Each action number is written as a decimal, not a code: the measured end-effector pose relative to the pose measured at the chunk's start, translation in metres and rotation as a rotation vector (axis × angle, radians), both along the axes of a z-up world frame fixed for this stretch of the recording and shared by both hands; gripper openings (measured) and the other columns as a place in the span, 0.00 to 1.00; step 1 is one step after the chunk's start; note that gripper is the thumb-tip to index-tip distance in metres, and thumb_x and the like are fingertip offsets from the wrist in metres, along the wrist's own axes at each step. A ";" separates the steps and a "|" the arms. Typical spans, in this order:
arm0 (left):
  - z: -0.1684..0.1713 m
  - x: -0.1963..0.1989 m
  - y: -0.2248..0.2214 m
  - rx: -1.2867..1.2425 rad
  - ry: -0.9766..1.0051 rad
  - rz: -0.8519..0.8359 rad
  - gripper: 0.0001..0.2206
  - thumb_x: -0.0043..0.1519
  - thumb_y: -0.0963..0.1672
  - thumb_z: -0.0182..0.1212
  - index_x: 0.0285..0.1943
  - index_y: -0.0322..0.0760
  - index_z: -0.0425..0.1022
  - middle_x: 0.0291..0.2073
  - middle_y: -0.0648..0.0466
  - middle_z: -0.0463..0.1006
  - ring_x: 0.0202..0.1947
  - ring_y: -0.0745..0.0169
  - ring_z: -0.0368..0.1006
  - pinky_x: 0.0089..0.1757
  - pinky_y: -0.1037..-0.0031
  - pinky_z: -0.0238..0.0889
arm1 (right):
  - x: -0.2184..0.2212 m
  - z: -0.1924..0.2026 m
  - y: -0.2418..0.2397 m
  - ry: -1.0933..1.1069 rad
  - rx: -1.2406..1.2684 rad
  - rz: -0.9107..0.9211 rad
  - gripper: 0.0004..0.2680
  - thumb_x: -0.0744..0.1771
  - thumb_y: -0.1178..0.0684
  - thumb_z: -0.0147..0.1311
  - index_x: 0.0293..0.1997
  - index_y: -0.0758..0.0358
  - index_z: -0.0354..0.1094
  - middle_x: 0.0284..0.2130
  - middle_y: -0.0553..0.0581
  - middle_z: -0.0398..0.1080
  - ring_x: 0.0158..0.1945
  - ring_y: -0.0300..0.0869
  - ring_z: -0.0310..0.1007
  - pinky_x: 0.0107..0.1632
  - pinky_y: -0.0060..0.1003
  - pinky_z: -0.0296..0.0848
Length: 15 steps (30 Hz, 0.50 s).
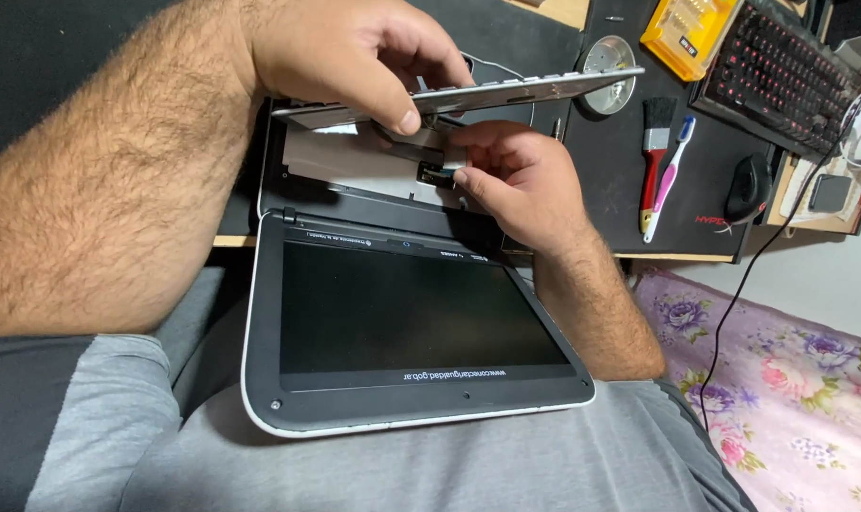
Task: Reinstalling the internal shield, keyboard, and back cover of a laptop using a screwdriver.
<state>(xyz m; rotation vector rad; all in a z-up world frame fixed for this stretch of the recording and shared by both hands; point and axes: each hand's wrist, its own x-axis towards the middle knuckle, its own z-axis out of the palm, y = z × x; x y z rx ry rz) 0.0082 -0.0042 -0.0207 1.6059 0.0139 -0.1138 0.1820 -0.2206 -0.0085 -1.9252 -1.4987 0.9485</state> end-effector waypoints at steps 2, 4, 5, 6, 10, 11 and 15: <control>0.005 -0.001 -0.006 -0.001 0.088 0.035 0.23 0.55 0.40 0.61 0.63 0.37 0.74 0.35 0.52 0.79 0.32 0.67 0.75 0.32 0.78 0.72 | 0.000 -0.004 -0.001 -0.059 0.000 0.011 0.12 0.66 0.56 0.61 0.55 0.57 0.74 0.33 0.45 0.76 0.33 0.31 0.72 0.40 0.27 0.73; 0.006 0.000 -0.011 0.042 0.114 0.049 0.24 0.55 0.41 0.62 0.63 0.38 0.74 0.34 0.54 0.78 0.30 0.68 0.74 0.30 0.78 0.69 | -0.002 -0.005 -0.001 -0.100 0.017 0.009 0.10 0.65 0.59 0.62 0.52 0.58 0.75 0.36 0.47 0.78 0.36 0.34 0.76 0.42 0.27 0.75; 0.007 0.001 -0.013 0.089 0.138 0.064 0.24 0.54 0.41 0.64 0.63 0.39 0.75 0.33 0.55 0.77 0.28 0.69 0.72 0.28 0.78 0.66 | -0.003 -0.006 0.000 -0.143 0.038 0.009 0.09 0.64 0.61 0.62 0.49 0.59 0.76 0.39 0.50 0.79 0.39 0.36 0.80 0.45 0.28 0.77; 0.009 0.001 -0.014 0.086 0.141 0.063 0.24 0.54 0.41 0.64 0.63 0.39 0.75 0.33 0.55 0.77 0.28 0.69 0.72 0.28 0.78 0.66 | -0.003 -0.007 0.000 -0.140 0.035 0.008 0.09 0.64 0.61 0.62 0.49 0.59 0.76 0.39 0.50 0.79 0.39 0.36 0.80 0.45 0.28 0.77; 0.022 -0.002 -0.020 0.313 0.110 0.082 0.21 0.50 0.44 0.64 0.56 0.46 0.79 0.32 0.62 0.76 0.31 0.71 0.69 0.33 0.77 0.64 | -0.003 -0.006 0.002 -0.234 0.056 0.085 0.08 0.65 0.60 0.60 0.45 0.55 0.79 0.39 0.48 0.80 0.42 0.38 0.79 0.46 0.30 0.74; 0.027 -0.003 -0.022 0.390 0.122 0.091 0.22 0.49 0.45 0.62 0.55 0.48 0.79 0.33 0.63 0.77 0.32 0.70 0.71 0.35 0.76 0.64 | -0.004 -0.004 0.003 -0.246 0.045 0.111 0.08 0.65 0.60 0.59 0.46 0.54 0.79 0.39 0.46 0.80 0.42 0.38 0.79 0.46 0.31 0.73; 0.034 -0.003 -0.025 0.405 0.194 0.072 0.19 0.50 0.42 0.56 0.49 0.51 0.82 0.32 0.66 0.78 0.30 0.71 0.69 0.33 0.77 0.62 | 0.001 -0.009 0.003 -0.216 0.061 0.106 0.08 0.64 0.61 0.59 0.46 0.57 0.78 0.38 0.49 0.80 0.40 0.39 0.80 0.44 0.32 0.76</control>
